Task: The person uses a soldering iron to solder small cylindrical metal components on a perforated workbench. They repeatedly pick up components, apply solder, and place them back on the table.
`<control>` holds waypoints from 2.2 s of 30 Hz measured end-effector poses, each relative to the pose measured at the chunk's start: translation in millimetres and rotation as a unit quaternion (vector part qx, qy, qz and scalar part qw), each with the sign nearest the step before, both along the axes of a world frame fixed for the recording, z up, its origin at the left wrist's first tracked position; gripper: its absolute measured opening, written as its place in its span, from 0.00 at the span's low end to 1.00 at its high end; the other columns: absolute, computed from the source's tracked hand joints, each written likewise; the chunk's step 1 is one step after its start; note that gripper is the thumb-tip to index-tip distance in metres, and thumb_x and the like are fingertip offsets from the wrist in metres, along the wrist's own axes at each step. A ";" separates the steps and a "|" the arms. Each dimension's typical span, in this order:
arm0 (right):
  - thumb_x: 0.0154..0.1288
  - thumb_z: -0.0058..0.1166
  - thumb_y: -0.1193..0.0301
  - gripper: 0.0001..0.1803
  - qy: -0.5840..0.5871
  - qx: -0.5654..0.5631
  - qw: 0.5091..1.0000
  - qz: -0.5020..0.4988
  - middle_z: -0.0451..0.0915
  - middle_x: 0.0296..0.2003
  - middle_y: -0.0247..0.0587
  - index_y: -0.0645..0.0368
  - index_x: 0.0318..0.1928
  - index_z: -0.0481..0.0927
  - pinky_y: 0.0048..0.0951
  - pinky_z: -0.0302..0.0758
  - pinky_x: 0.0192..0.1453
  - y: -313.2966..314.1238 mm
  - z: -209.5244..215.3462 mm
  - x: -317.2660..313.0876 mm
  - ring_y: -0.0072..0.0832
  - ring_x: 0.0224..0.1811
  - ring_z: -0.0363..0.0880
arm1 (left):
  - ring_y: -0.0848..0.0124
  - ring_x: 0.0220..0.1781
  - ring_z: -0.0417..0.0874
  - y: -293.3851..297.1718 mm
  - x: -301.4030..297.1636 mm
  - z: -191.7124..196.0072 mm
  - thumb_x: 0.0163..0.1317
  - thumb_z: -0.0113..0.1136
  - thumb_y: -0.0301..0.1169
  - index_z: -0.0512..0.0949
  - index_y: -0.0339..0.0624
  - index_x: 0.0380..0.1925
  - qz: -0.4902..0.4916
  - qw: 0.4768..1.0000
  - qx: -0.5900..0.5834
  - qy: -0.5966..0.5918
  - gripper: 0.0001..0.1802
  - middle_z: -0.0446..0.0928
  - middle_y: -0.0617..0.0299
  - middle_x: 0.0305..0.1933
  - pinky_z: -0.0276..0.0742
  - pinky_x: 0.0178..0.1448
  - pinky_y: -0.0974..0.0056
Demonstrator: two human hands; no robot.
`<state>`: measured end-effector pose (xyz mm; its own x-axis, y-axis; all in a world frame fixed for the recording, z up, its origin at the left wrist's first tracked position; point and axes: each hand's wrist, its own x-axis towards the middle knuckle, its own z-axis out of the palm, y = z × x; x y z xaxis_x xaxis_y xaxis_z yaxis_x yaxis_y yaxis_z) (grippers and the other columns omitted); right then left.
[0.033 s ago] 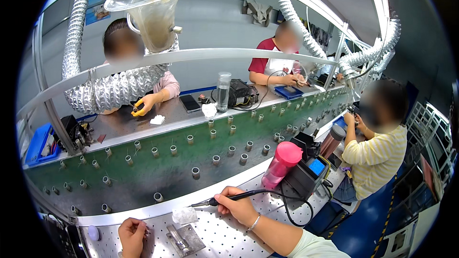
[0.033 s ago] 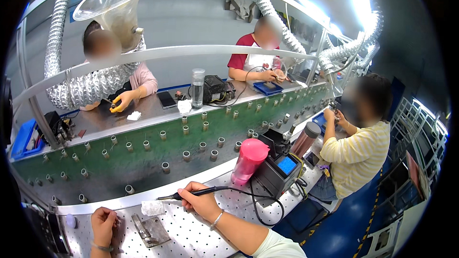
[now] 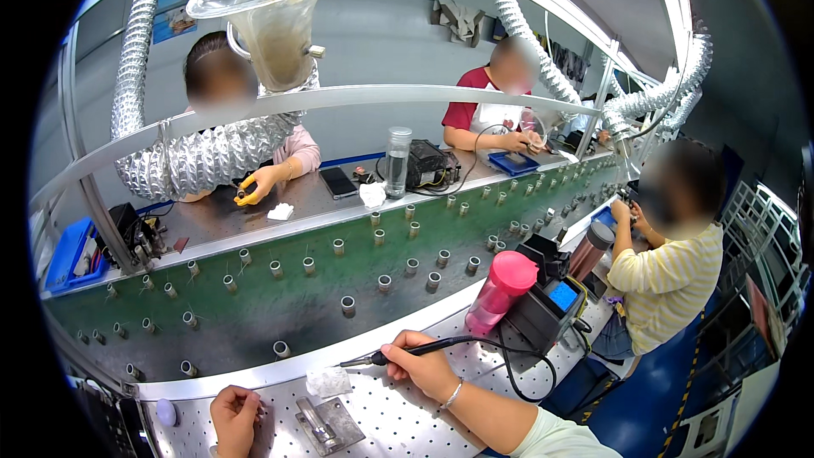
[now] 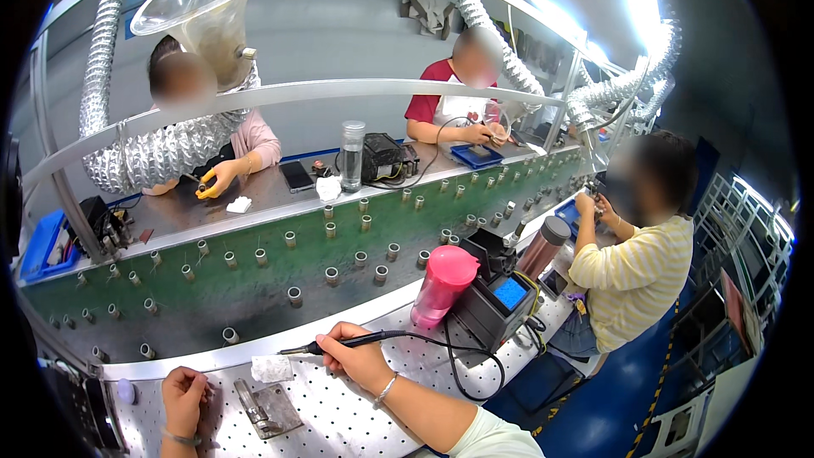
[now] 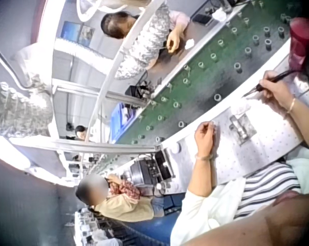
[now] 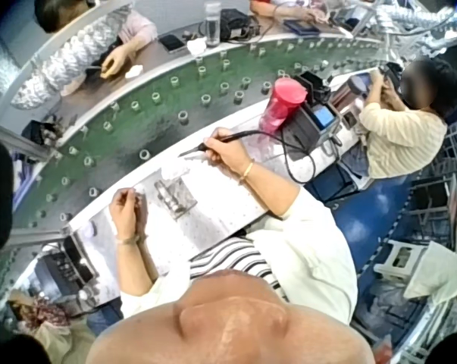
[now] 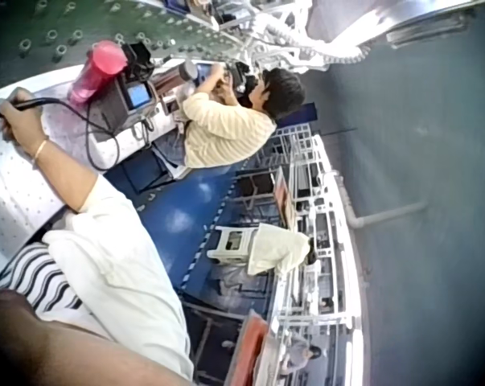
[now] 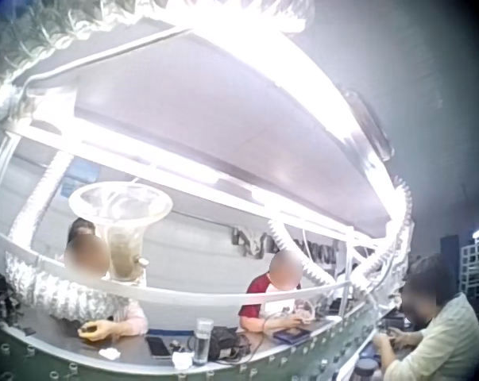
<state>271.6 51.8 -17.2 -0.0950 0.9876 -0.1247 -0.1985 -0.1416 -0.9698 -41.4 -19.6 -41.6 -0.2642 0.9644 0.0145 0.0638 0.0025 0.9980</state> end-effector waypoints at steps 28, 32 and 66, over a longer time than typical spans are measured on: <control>0.63 0.57 0.70 0.10 -0.001 0.006 1.000 0.012 0.77 0.19 0.32 0.58 0.26 0.74 0.14 0.67 0.22 -1.5 4.0 0.7 0.14 0.18 0.72 | 0.81 0.21 0.73 0.6 -1.4 -1.2 0.54 0.61 0.18 0.72 0.36 0.26 0.003 1.000 -0.002 0.009 0.06 0.75 0.65 0.22 0.70 0.26 0.78; 0.63 0.57 0.70 0.09 0.000 0.005 1.000 0.008 0.77 0.18 0.31 0.57 0.26 0.74 0.13 0.67 0.22 -3.5 6.2 1.3 0.13 0.18 0.72 | 0.81 0.20 0.73 1.8 1.8 -1.1 0.57 0.60 0.20 0.72 0.36 0.26 0.004 1.000 0.005 -0.013 0.06 0.75 0.65 0.22 0.69 0.25 0.78; 0.63 0.57 0.70 0.08 -0.001 0.000 1.000 0.015 0.77 0.18 0.31 0.57 0.27 0.75 0.14 0.66 0.21 -3.7 3.8 0.8 0.14 0.17 0.72 | 0.82 0.22 0.73 2.4 -2.1 -7.2 0.52 0.62 0.16 0.73 0.35 0.27 0.004 1.000 -0.005 0.008 0.07 0.74 0.65 0.24 0.70 0.26 0.78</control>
<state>272.4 48.1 -13.5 -0.1235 0.9845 -0.1246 -0.1915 -0.1468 -0.9705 -43.5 -17.2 -48.9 -0.2723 0.9622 0.0091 0.0805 0.0134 0.9967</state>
